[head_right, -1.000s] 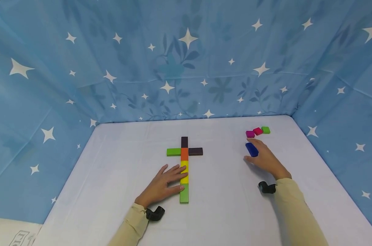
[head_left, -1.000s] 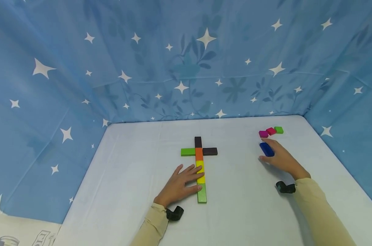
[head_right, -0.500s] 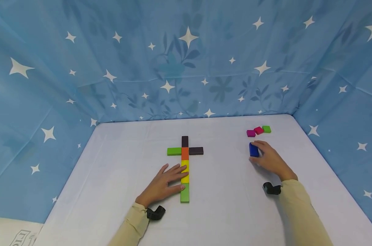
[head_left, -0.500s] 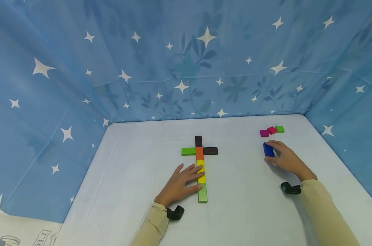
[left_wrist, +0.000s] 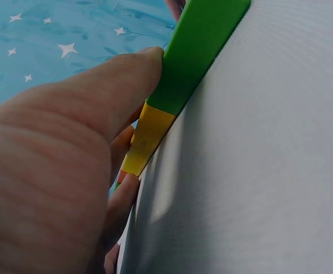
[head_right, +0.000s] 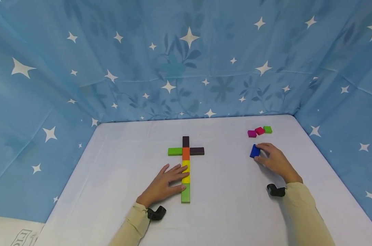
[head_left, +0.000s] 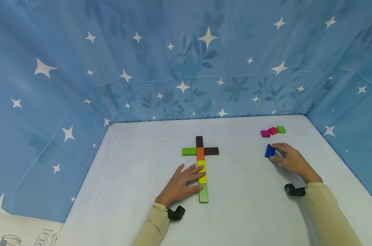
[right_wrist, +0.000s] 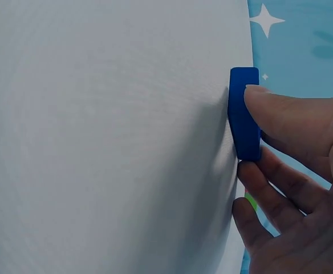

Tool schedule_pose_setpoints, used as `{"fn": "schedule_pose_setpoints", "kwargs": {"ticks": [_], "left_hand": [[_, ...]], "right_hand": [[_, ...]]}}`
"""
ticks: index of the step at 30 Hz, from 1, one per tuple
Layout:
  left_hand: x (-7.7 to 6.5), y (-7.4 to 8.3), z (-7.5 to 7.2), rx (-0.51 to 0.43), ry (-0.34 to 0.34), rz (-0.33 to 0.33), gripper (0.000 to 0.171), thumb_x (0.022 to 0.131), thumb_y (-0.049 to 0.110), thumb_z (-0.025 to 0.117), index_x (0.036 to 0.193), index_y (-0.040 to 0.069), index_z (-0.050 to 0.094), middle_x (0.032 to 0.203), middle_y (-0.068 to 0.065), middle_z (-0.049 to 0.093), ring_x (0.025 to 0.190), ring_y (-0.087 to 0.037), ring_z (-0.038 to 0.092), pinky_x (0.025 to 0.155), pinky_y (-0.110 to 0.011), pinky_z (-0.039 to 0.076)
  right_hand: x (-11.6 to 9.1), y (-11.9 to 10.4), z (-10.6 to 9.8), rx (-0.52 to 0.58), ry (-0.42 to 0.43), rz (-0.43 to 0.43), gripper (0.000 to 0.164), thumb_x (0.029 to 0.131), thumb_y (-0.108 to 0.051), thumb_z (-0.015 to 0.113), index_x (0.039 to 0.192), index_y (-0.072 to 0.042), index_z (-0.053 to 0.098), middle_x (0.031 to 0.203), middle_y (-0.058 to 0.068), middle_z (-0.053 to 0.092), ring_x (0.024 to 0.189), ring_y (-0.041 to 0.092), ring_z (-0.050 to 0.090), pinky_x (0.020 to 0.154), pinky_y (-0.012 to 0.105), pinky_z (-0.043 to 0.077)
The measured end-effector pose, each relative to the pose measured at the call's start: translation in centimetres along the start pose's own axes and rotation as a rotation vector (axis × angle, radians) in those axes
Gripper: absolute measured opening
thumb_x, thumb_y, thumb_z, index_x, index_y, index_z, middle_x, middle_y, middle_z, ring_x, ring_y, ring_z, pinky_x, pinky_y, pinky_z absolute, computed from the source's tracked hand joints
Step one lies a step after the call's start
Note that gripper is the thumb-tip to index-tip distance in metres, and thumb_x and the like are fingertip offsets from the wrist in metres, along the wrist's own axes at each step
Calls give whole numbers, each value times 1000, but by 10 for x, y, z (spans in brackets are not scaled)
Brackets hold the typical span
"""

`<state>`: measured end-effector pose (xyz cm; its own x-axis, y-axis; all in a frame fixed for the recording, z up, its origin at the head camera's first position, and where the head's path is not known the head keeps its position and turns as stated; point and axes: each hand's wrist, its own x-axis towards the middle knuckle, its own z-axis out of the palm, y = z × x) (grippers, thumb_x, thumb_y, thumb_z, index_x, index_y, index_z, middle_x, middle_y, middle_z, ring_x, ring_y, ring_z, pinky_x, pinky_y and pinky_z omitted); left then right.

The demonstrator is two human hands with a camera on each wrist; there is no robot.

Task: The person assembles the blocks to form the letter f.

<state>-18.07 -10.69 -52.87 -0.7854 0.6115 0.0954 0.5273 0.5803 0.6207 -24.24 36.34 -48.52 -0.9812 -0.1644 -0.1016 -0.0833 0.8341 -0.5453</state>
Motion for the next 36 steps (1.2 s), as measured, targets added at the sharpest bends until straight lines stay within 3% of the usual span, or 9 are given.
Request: {"fn": "schedule_pose_setpoints", "kwargs": {"ticks": [9,18,25,36], "left_hand": [[0,1,-1,4,-4,1,58,106,52,62,156,24,60,166,10,44,160,-16,26,132,-52,4],[-2,1,1,-13,-10,-11,57,105,51,62,156,25,60,166,12,44,160,-13,25,132,-49,2],[-3,3,-1,-22,0,-7,57,105,50,63,156,23,60,166,10,45,160,-15,26,132,-50,2],[-1,1,-2,7,-9,-4,57,106,51,62,156,24,60,167,12,43,160,-13,25,132,-49,3]], "right_hand": [[1,0,1,13,23,29,62,103,-20,74,151,10,49,156,40,37,142,65,32,109,80,34],[6,-3,9,109,61,8,62,105,-29,73,149,11,53,154,39,41,139,63,40,110,74,39],[18,-16,13,231,44,6,66,106,-37,70,152,7,51,156,38,41,141,61,42,112,71,41],[38,-39,22,288,30,-4,65,105,-39,70,152,4,55,152,36,49,138,56,48,111,71,43]]}}
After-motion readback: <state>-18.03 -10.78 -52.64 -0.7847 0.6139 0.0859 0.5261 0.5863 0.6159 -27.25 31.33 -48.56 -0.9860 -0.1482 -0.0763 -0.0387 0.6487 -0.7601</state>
